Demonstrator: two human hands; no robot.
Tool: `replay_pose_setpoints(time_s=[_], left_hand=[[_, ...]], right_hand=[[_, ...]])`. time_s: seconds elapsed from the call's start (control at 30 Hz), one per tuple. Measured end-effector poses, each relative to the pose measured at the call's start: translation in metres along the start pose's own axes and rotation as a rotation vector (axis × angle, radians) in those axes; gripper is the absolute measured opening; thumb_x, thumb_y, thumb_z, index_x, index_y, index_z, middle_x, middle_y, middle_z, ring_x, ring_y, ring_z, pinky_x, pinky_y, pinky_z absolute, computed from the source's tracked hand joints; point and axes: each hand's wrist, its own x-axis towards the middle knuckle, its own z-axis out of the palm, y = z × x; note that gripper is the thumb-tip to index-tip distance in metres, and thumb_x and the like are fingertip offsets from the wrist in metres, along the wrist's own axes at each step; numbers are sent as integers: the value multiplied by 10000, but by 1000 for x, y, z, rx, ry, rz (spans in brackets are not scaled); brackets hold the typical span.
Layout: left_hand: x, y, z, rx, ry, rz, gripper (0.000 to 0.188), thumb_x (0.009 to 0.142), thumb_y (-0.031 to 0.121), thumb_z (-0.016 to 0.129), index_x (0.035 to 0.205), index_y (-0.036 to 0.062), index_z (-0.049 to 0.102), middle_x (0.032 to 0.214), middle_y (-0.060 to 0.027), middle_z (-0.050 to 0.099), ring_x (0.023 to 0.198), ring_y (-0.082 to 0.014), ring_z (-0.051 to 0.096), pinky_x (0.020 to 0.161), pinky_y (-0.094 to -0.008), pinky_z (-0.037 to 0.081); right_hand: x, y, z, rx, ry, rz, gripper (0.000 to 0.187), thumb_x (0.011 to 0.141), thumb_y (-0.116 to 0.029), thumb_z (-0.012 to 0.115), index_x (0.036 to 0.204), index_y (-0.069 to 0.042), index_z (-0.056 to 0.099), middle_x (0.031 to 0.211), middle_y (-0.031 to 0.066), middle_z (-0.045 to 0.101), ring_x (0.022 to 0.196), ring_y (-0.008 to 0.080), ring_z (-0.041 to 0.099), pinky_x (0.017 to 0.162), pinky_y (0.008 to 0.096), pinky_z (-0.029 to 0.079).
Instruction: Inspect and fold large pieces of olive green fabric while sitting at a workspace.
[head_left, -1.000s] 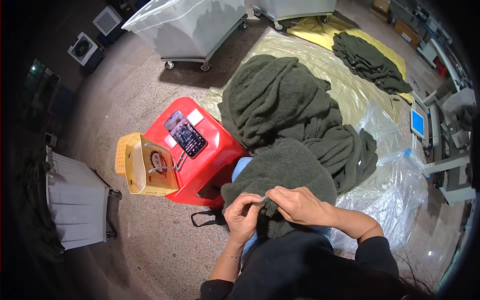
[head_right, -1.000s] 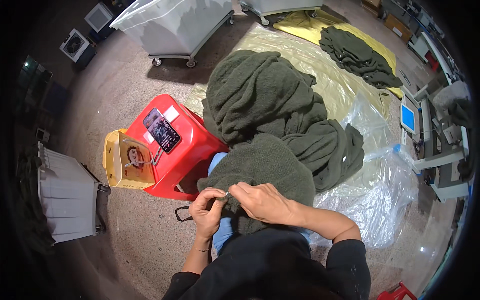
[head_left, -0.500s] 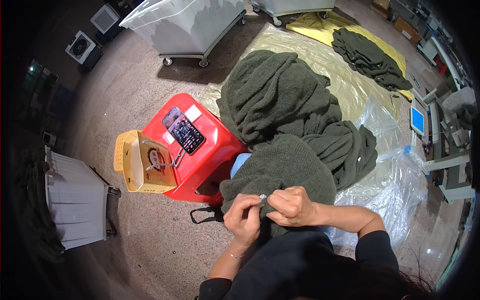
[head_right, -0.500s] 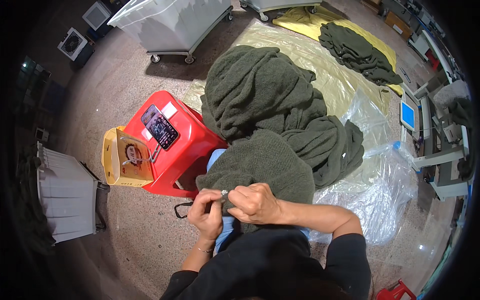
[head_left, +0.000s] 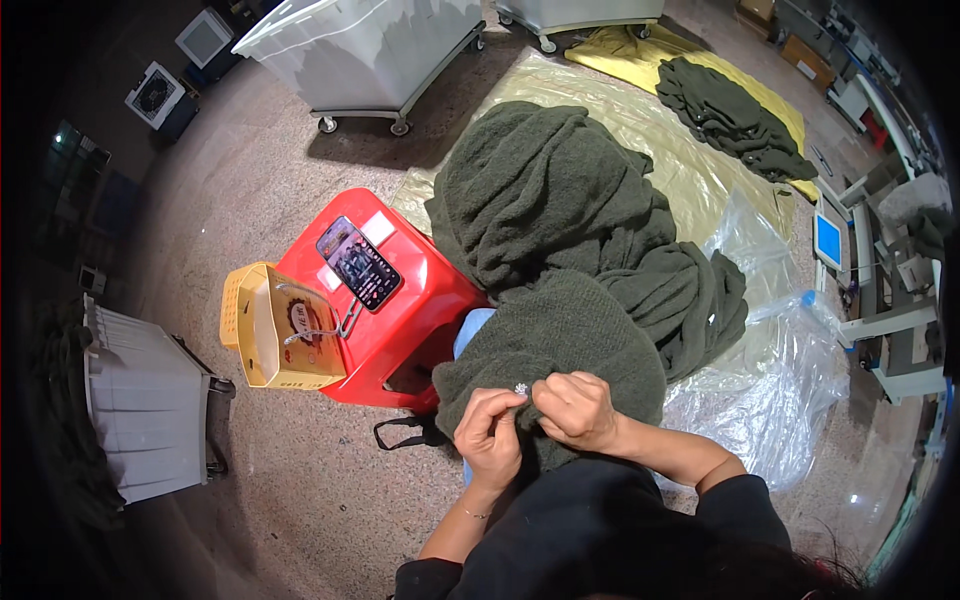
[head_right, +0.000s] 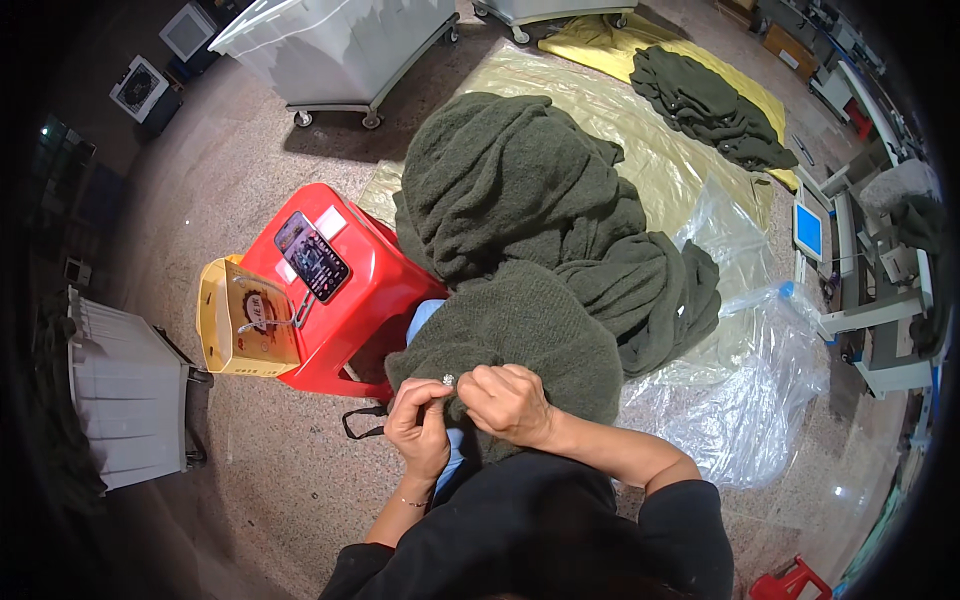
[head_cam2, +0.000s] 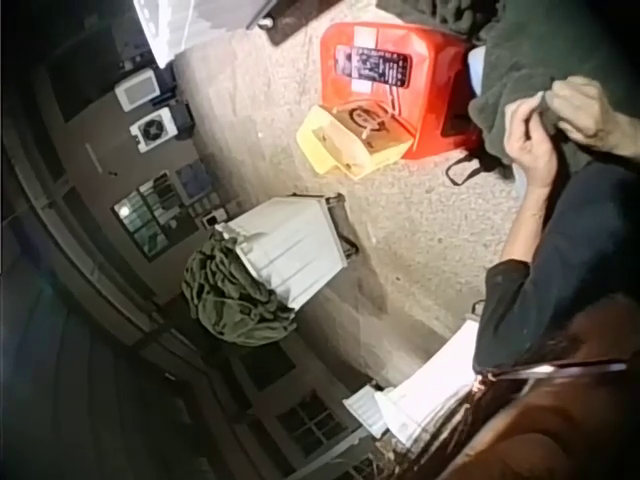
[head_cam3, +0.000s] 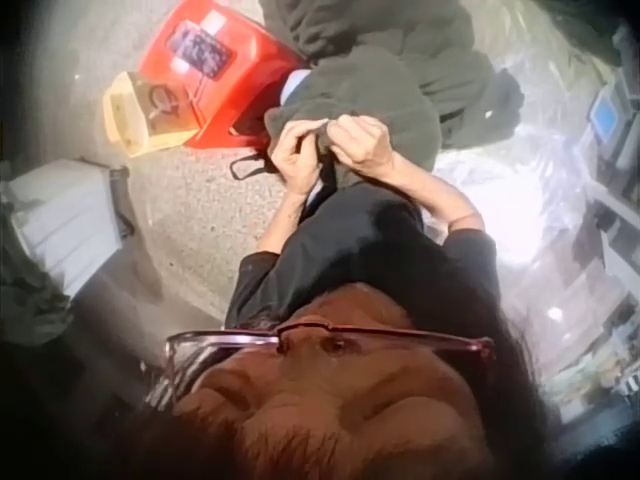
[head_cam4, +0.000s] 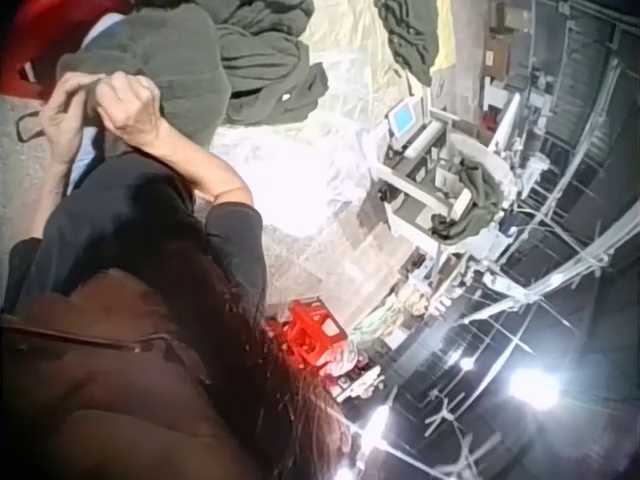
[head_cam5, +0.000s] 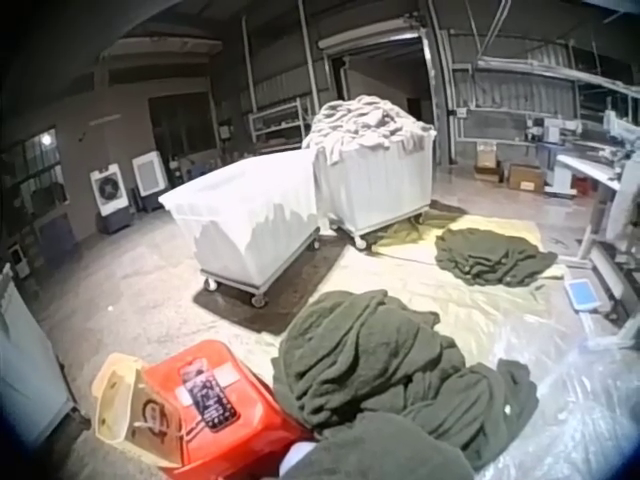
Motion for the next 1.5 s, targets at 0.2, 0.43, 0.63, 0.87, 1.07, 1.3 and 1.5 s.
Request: replay_pose_setpoints(time_s=[0.2,0.43,0.63,0.87,1.07,1.3,1.5], left_hand=[[-4,0,6,-47,67,-70,132,782,-124,618,853,-17,648,847,-84,640,779,-158,595,702,-245,475],[7,-5,-6,-13,-79,-7,128,771,-110,619,862,-21,633,882,-94,646,811,-154,599,743,-248,471],[17,-2,-12,84,-192,140,188,718,-147,556,841,-21,622,822,-96,630,739,-166,581,671,-256,459],[-9,-13,-2,43,49,-67,218,713,-128,595,880,-3,657,849,-113,618,768,-212,606,689,-261,482],[9,-52,-42,333,235,3,297,709,-118,500,936,-1,651,907,-89,621,854,-186,613,766,-283,482],[-9,-63,-71,-94,208,-609,216,743,-88,573,934,-13,640,861,-77,640,723,-156,604,692,-269,505],[41,90,-146,-436,-93,-177,221,717,211,635,700,15,533,699,-83,532,647,-166,520,559,-283,416]], right_hand=[[-7,3,12,2,113,30,271,643,-36,635,911,-13,598,681,56,486,561,187,542,491,304,411],[3,8,1,162,-57,115,311,657,-14,624,961,-23,558,709,83,524,595,263,570,526,368,463],[11,14,-9,170,-167,5,208,623,-55,641,736,-62,466,634,63,470,551,248,553,493,356,443],[-6,9,17,132,119,130,229,599,-43,616,825,-29,583,644,65,467,554,246,525,512,351,419],[-30,47,-5,-22,-192,96,224,678,0,653,889,-30,582,807,101,532,707,284,540,584,356,412],[-10,57,-48,243,-31,468,290,622,92,525,890,17,607,804,123,556,758,275,573,665,325,452],[46,11,-121,662,-156,353,256,569,15,618,819,14,676,733,92,611,665,194,582,609,276,432]])
